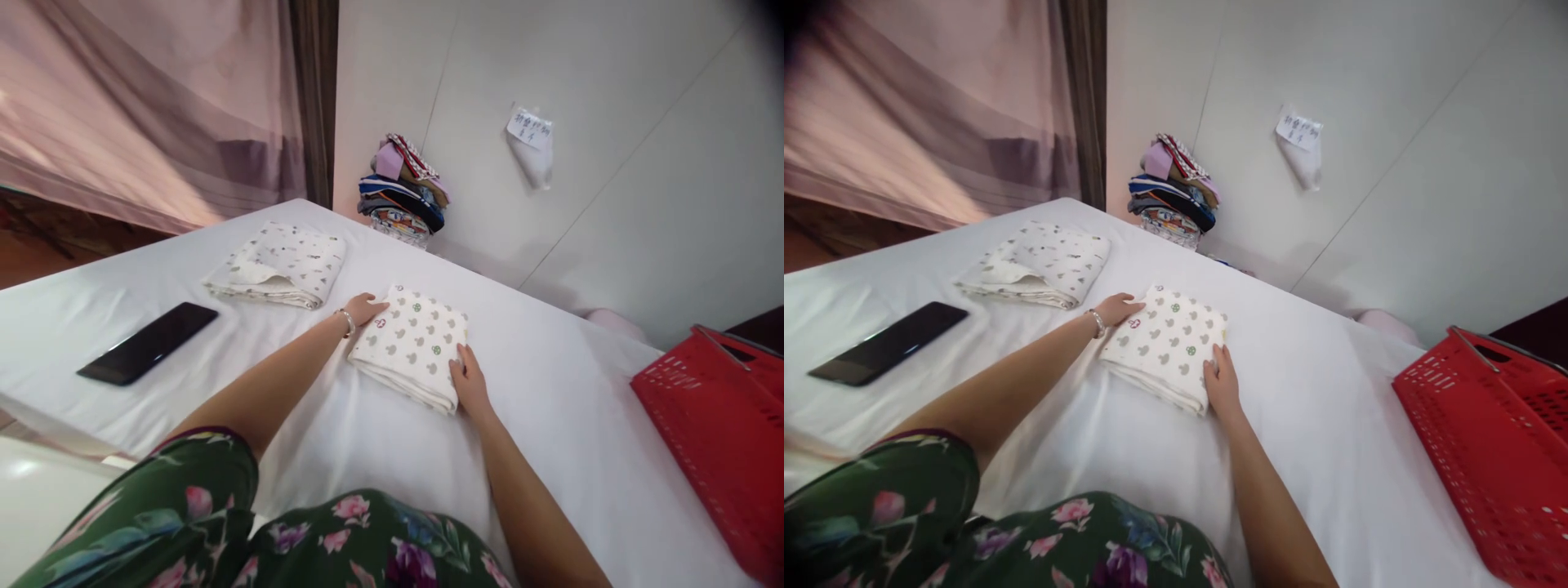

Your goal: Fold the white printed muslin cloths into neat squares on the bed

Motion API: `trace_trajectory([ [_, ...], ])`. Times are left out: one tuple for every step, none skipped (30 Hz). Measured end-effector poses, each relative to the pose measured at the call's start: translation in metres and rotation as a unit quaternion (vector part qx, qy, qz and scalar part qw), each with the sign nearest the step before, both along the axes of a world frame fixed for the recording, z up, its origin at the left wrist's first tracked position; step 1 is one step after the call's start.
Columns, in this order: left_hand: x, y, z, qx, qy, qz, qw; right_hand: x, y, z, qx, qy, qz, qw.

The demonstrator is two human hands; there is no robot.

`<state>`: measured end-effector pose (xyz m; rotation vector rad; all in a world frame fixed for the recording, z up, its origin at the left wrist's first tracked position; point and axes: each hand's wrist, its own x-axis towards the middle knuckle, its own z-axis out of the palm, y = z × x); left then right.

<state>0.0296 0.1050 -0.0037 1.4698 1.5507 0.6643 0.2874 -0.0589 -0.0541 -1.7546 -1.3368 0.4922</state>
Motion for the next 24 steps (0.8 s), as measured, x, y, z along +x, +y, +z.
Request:
trace_trajectory([
  [-0.007,-0.003,-0.001,0.003,-0.009,-0.001,1.0,-0.001,-0.001,-0.002,0.002,-0.004,-0.001,1.0],
  [-0.014,-0.008,-0.001,0.006,-0.019,-0.001,1.0,-0.001,-0.003,-0.002,0.008,-0.006,-0.004,1.0],
  [-0.022,-0.015,-0.002,0.015,-0.027,0.002,1.0,-0.002,-0.006,-0.003,0.018,-0.007,-0.009,1.0],
  [-0.029,-0.024,-0.002,0.033,-0.03,0.008,0.999,-0.002,-0.009,-0.002,0.033,-0.009,-0.01,0.999],
  [-0.036,-0.035,-0.002,0.062,-0.027,0.014,0.998,-0.003,-0.013,0.0,0.053,-0.013,-0.008,0.998],
  [-0.041,-0.048,-0.002,0.098,-0.021,0.019,0.995,-0.005,-0.016,0.002,0.078,-0.02,-0.002,0.997],
  [-0.046,-0.062,-0.002,0.137,-0.011,0.02,0.99,-0.008,-0.02,0.006,0.105,-0.032,0.01,0.994],
  [-0.049,-0.077,-0.002,0.174,-0.001,0.014,0.985,-0.011,-0.023,0.01,0.132,-0.048,0.028,0.99],
  [-0.051,-0.092,-0.002,0.205,0.009,-0.001,0.979,-0.016,-0.026,0.015,0.159,-0.068,0.051,0.984],
  [-0.05,-0.107,-0.001,0.231,0.017,-0.028,0.972,-0.02,-0.029,0.021,0.183,-0.092,0.078,0.976],
  [-0.048,-0.121,0.0,0.261,0.027,-0.064,0.963,-0.025,-0.031,0.026,0.201,-0.118,0.109,0.966],
  [-0.045,-0.132,0.0,0.294,0.04,-0.105,0.949,-0.03,-0.033,0.03,0.213,-0.144,0.141,0.956],
  [-0.04,-0.142,0.001,0.33,0.058,-0.146,0.931,-0.035,-0.035,0.034,0.218,-0.167,0.17,0.946],
  [-0.035,-0.149,0.001,0.364,0.08,-0.182,0.91,-0.039,-0.037,0.037,0.217,-0.19,0.193,0.938],
  [-0.03,-0.153,0.001,0.392,0.104,-0.21,0.89,-0.043,-0.038,0.039,0.209,-0.209,0.21,0.932],
  [-0.025,-0.155,0.001,0.414,0.132,-0.23,0.871,-0.045,-0.039,0.04,0.198,-0.226,0.22,0.928],
  [-0.02,-0.156,0.0,0.429,0.158,-0.242,0.856,-0.047,-0.04,0.04,0.188,-0.24,0.223,0.926],
  [-0.016,-0.155,-0.001,0.439,0.18,-0.251,0.844,-0.048,-0.04,0.039,0.178,-0.252,0.222,0.925],
  [-0.012,-0.153,-0.002,0.443,0.199,-0.258,0.835,-0.048,-0.04,0.037,0.169,-0.262,0.22,0.924],
  [-0.009,-0.151,-0.003,0.445,0.215,-0.262,0.829,-0.048,-0.04,0.036,0.162,-0.269,0.217,0.924],
  [-0.006,-0.15,-0.005,0.445,0.228,-0.265,0.825,-0.047,-0.04,0.034,0.157,-0.274,0.214,0.924],
  [-0.004,-0.149,-0.006,0.444,0.238,-0.266,0.822,-0.046,-0.04,0.033,0.152,-0.277,0.21,0.925],
  [-0.003,-0.148,-0.007,0.443,0.245,-0.265,0.82,-0.046,-0.04,0.032,0.149,-0.278,0.207,0.926],
  [-0.002,-0.149,-0.008,0.443,0.25,-0.264,0.819,-0.045,-0.04,0.031,0.147,-0.279,0.204,0.927],
])
